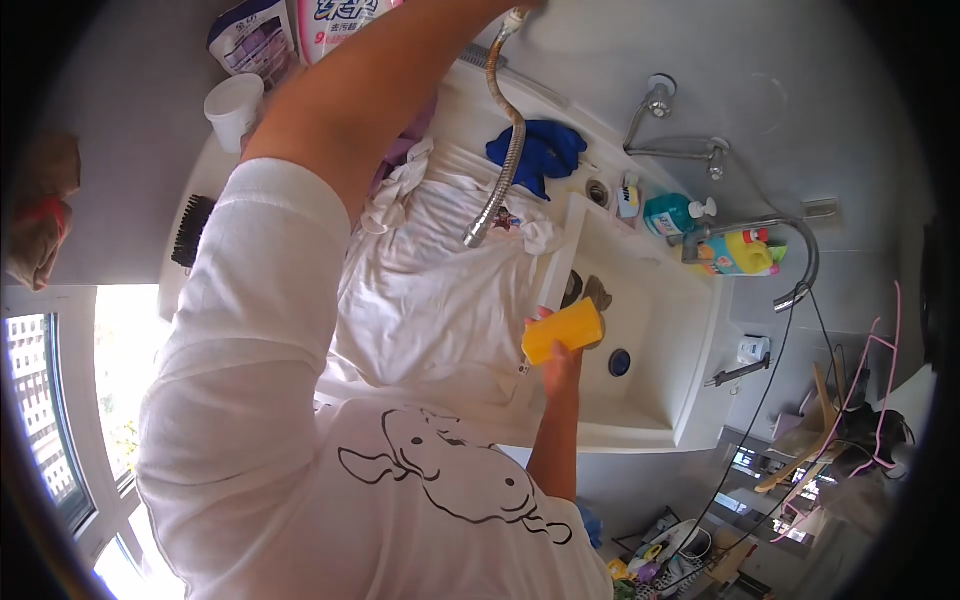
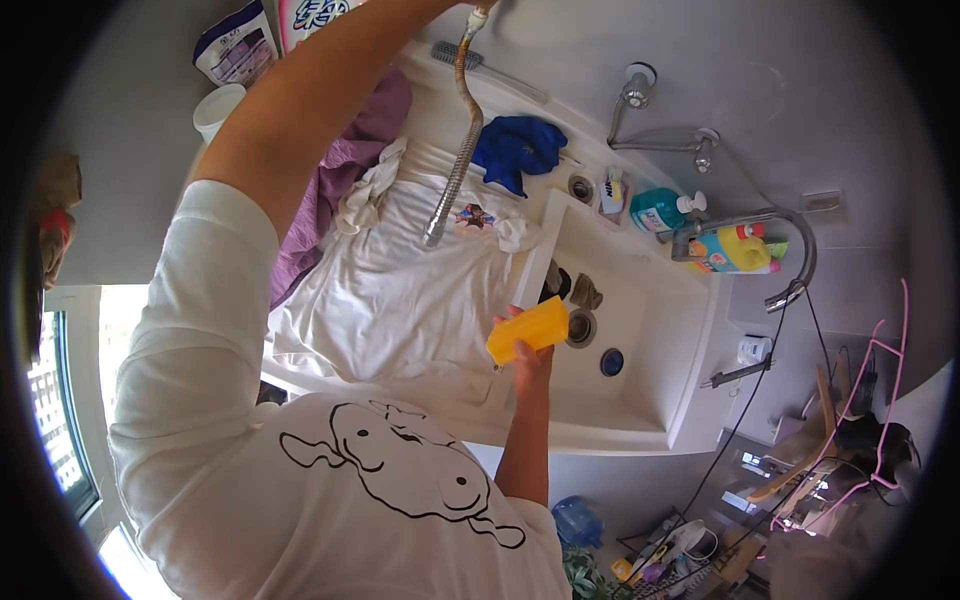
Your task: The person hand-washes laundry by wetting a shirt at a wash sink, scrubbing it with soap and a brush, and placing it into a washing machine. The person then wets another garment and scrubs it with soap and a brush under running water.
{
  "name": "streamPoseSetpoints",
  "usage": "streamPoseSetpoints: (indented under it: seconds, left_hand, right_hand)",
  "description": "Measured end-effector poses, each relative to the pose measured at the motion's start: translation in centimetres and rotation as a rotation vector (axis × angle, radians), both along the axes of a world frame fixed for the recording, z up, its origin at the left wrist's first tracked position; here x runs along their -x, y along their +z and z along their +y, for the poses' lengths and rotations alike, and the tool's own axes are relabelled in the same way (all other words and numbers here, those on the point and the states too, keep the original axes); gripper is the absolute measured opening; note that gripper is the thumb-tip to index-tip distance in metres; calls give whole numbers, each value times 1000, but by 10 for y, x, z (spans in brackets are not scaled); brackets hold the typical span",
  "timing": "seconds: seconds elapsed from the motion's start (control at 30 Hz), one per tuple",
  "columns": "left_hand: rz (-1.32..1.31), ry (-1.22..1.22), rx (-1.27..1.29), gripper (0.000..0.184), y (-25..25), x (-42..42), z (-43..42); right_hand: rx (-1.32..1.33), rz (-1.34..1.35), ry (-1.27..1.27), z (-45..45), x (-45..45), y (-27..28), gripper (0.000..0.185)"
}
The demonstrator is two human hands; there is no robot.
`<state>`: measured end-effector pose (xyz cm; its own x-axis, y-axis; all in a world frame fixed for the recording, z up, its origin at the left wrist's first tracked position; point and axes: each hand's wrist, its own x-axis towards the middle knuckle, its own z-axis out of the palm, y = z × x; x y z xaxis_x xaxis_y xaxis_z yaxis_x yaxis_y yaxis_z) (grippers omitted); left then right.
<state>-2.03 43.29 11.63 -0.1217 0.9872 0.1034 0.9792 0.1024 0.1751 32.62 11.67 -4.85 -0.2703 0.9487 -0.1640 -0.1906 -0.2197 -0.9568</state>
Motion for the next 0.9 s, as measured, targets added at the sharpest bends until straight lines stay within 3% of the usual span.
streamPoseSetpoints:
  seconds: [0.07, 0.1, 0.13, 0.2, 0.23, 0.3, 0.33, 0.4, 0.43, 0.47, 0.5, 0.57, 0.63, 0.7, 0.8, 0.83, 0.9]
  left_hand:
    - [-114, -123, 78, 27, -2, -4, -4]
    - [-285, 99, 64, 28, -3, -15, -4]
    - [-310, 42, -68, 29, -21, -17, 12]
    - [-656, 185, -173, 28, -27, -32, 19]
    - [-658, 200, -170, 28, -39, -35, 39]
    - [237, -186, -142, 27, -66, -27, 83]
    - [237, -177, -131, 27, -65, -25, 61]
    - [-393, -205, -259, 28, -43, -28, -32]
    - [-499, -34, -172, 24, -36, -23, -73]
    - [-418, -130, -241, 27, -43, -14, -113]
    - [-734, -39, -331, 32, -64, -11, -148]
    - [-661, -33, -465, 21, -122, -13, -206]
    - [-741, 110, -161, 25, -145, -33, -255]
    - [-443, 14, -75, 33, -166, -52, -275]
    - [-341, -74, -23, 30, -214, -58, -259]
    - [-339, -71, -37, 30, -202, -54, -249]
    - [-473, -118, 265, 28, -155, -39, -211]
  right_hand:
    - [26, 32, -1, 7, 8, -5, 54]
    - [57, 65, -1, 11, 13, -7, 54]
    - [61, 61, 5, 17, 19, -8, 54]
    - [50, 58, 39, 30, 31, -10, 55]
    - [57, 54, 51, 35, 35, -13, 55]
    - [-1, 117, 43, 43, 44, -17, 58]
    - [9, 116, 53, 45, 46, -18, 58]
    - [16, 48, -21, 50, 43, -19, 61]
    - [20, 56, -20, 52, 41, -19, 61]
    - [40, 38, -71, 56, 37, -18, 61]
    - [56, 22, -127, 60, 35, -17, 61]
    - [55, 16, -112, 76, 31, -18, 57]
    - [47, 6, -38, 98, 31, -26, 46]
    - [52, -31, -48, 119, 43, -40, 42]
    - [91, -56, -30, 125, 58, -36, 38]
    - [92, -33, -72, 126, 58, -39, 37]
    - [106, 46, -110, 128, 54, -50, 34]
